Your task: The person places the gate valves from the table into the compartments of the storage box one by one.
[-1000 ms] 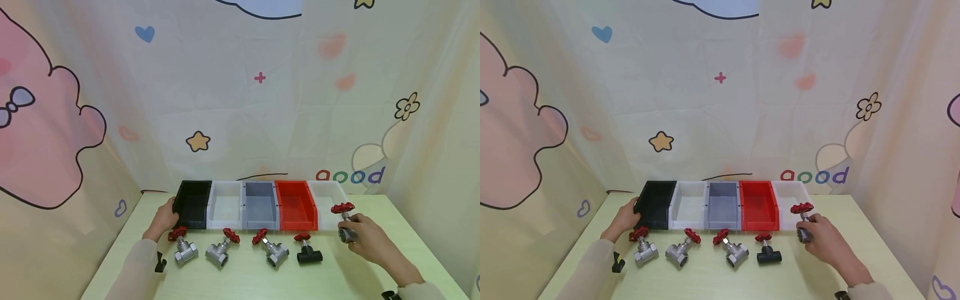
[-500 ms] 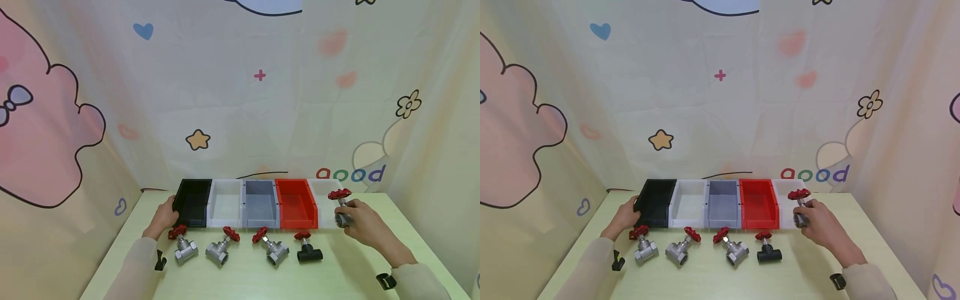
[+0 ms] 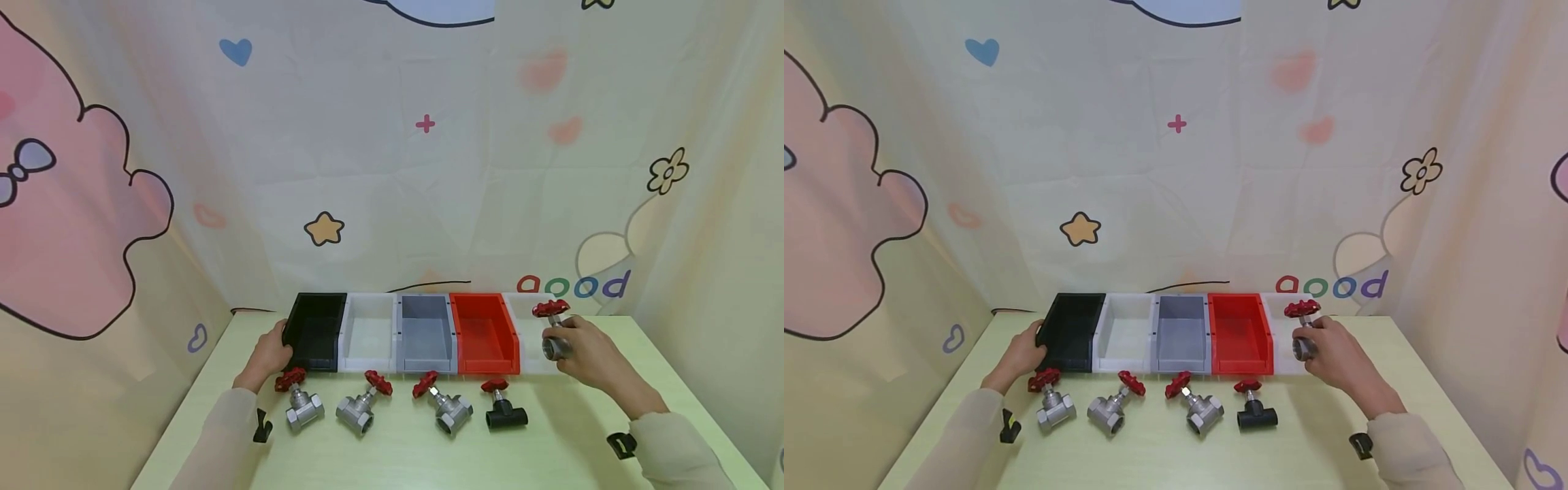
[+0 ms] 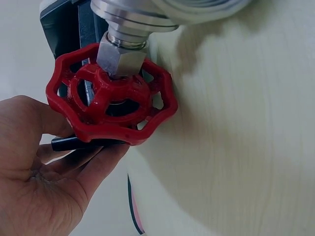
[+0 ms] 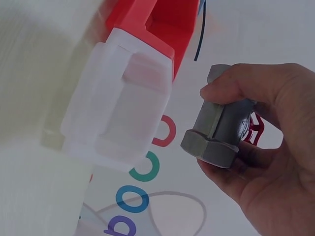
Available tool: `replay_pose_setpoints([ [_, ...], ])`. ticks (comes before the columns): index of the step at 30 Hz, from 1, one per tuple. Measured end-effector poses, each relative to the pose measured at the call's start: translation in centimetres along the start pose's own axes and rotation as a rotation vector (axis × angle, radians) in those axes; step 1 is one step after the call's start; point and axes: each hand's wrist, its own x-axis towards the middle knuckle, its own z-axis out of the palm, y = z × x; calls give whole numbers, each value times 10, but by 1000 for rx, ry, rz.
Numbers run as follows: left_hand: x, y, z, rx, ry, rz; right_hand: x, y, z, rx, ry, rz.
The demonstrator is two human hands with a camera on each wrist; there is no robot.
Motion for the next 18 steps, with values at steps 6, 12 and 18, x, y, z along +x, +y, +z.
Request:
replay_pose_setpoints([
  [6, -1, 0, -1, 4, 4, 14, 8, 5, 6, 13, 23, -9],
  [12, -2, -1, -2, 3, 16, 27, 17, 9, 10, 14, 14, -12],
  [18, -3, 1, 0, -2, 4, 20, 21, 14, 17, 19, -26, 24],
])
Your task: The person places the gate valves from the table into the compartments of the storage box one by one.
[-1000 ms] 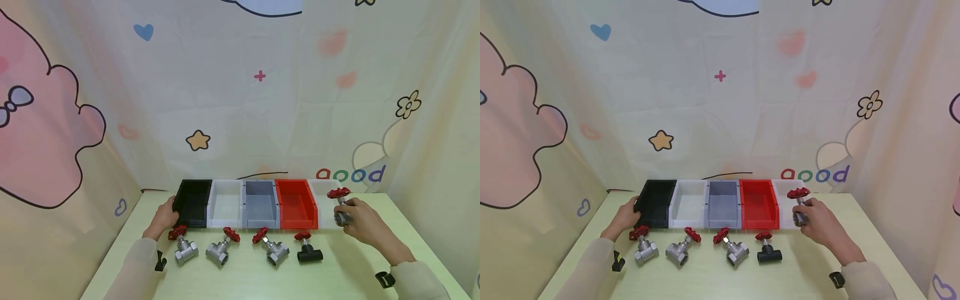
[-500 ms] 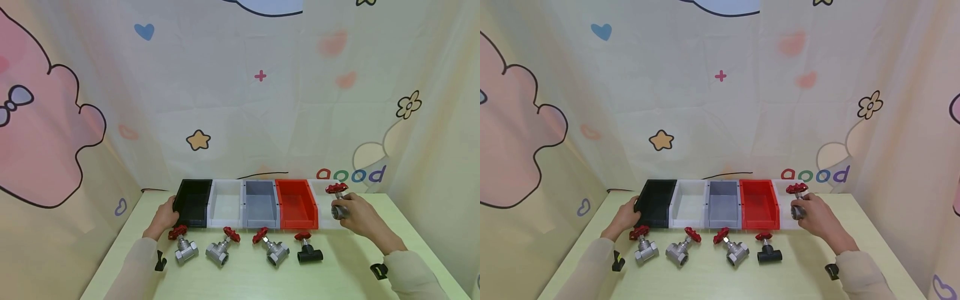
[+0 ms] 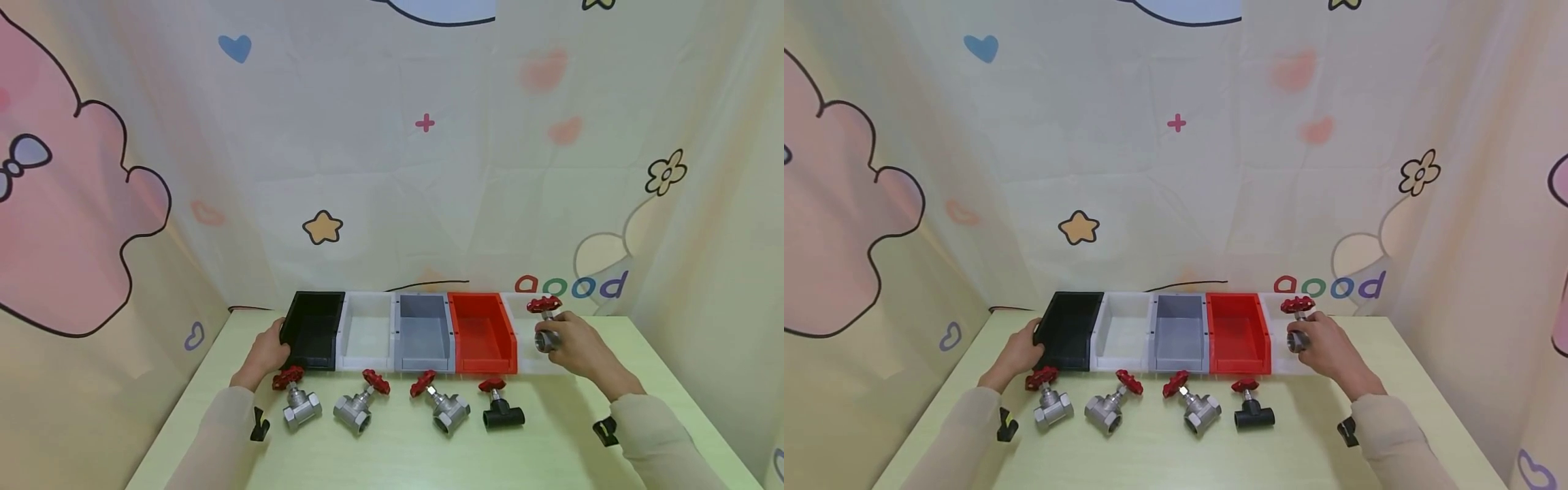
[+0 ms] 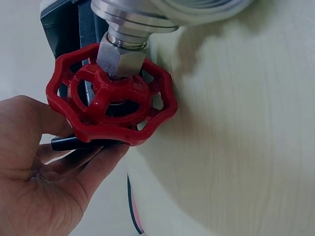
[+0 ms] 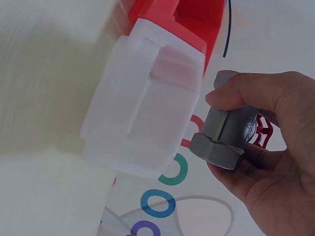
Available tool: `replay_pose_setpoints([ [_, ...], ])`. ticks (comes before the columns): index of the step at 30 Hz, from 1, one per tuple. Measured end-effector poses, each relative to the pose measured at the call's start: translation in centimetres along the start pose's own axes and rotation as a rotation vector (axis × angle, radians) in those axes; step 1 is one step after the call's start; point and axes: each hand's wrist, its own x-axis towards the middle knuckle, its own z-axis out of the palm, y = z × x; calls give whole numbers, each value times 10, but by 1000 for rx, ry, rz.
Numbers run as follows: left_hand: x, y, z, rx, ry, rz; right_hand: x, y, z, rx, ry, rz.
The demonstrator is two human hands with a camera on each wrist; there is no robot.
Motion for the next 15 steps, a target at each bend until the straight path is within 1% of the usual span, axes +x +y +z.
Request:
replay_pose_setpoints([
  [5, 0, 0, 0, -16, -4, -2, 5, 2, 7, 19, -20, 15],
  [11, 1, -3, 1, -27, -1, -14, 11, 8, 13, 21, -27, -6],
  [15, 1, -1, 2, -27, 4, -20, 14, 12, 18, 18, -37, -10],
])
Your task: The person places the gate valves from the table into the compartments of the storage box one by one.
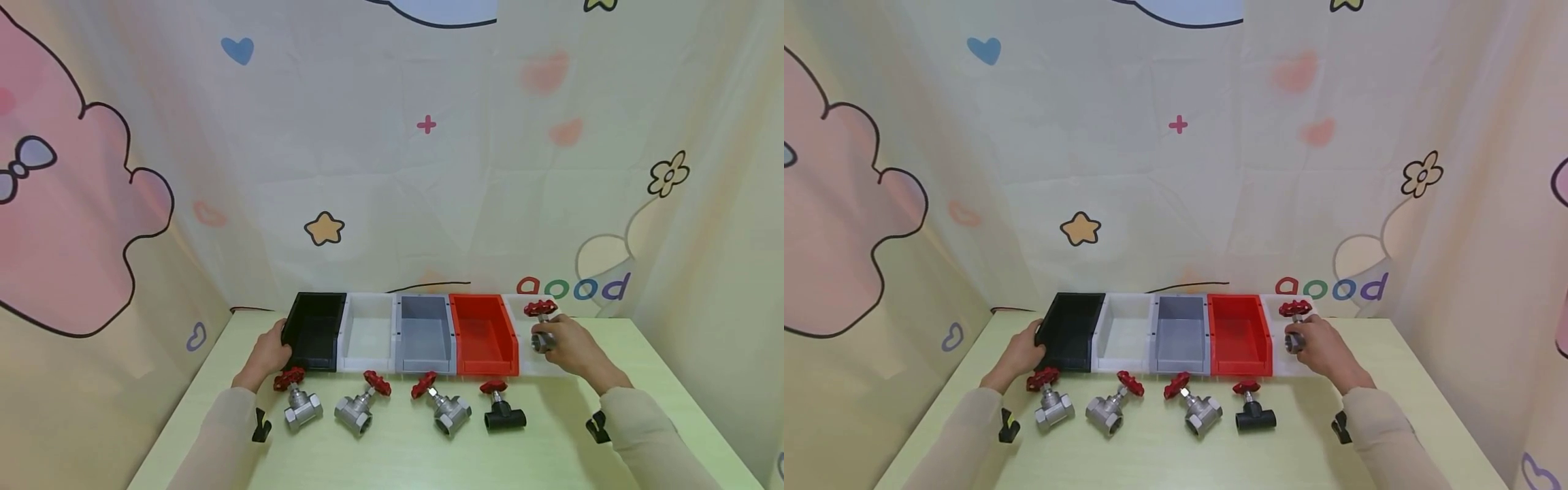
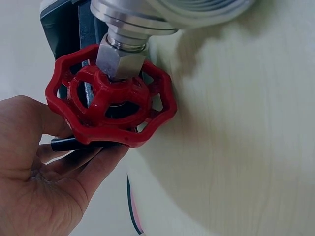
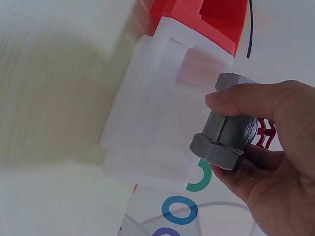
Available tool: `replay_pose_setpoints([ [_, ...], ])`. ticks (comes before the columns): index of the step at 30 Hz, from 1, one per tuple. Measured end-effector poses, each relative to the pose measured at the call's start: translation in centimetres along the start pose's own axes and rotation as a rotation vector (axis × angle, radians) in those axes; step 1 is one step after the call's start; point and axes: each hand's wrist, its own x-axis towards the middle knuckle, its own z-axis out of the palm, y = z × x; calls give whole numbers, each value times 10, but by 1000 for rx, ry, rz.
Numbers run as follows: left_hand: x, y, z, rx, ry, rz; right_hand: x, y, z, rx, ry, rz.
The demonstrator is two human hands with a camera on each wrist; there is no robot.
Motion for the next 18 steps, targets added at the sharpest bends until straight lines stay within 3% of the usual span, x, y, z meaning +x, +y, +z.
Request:
replay_pose_setpoints([
  [11, 0, 1, 0, 4, -6, -4, 10, 7, 10, -3, -5, -10],
  [18, 0, 0, 0, 9, -12, 2, 17, 10, 14, 5, -49, 9],
])
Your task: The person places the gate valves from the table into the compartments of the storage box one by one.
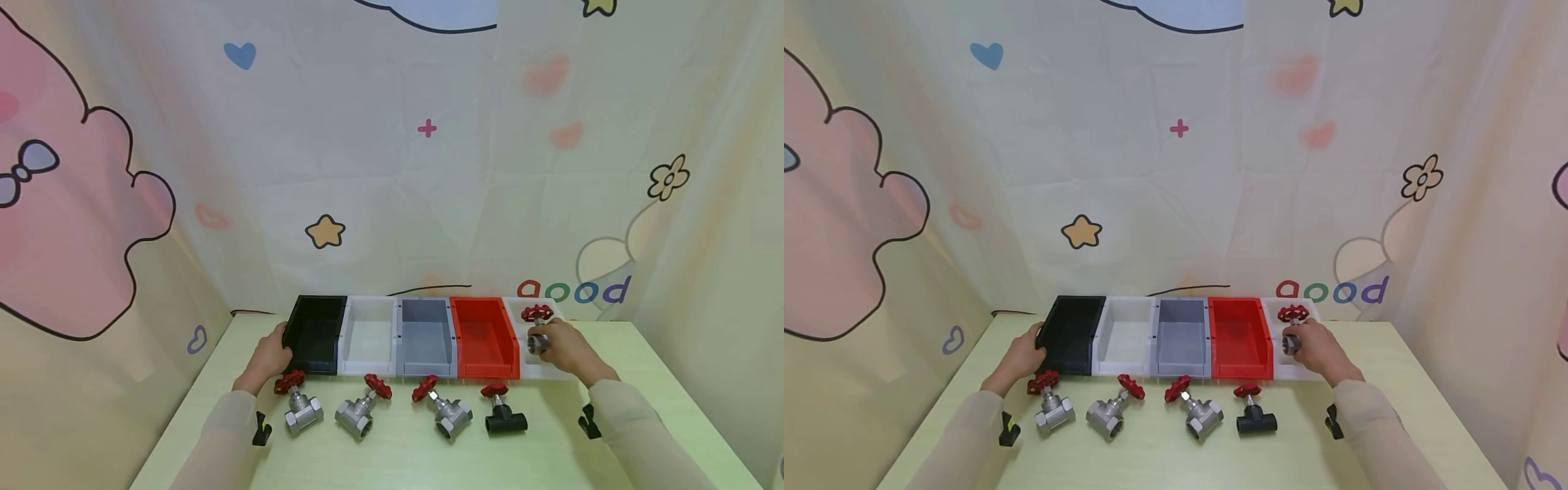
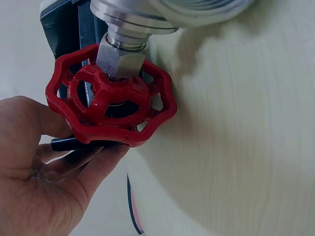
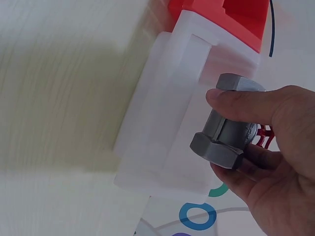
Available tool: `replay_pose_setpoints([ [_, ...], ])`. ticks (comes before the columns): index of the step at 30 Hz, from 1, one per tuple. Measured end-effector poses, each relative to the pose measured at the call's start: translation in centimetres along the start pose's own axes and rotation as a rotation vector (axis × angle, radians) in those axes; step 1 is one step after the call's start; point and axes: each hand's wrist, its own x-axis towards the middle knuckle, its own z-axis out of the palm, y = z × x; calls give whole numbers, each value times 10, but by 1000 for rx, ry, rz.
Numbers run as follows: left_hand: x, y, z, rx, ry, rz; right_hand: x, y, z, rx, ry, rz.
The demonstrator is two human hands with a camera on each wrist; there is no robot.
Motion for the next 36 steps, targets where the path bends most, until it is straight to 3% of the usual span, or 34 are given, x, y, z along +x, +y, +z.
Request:
replay_pose_setpoints([
  [16, 0, -1, 0, 1, 10, 3, 16, 6, 6, 51, -129, 55],
  [36, 1, 1, 0, -19, 21, 15, 23, 15, 22, 31, -163, 67],
])
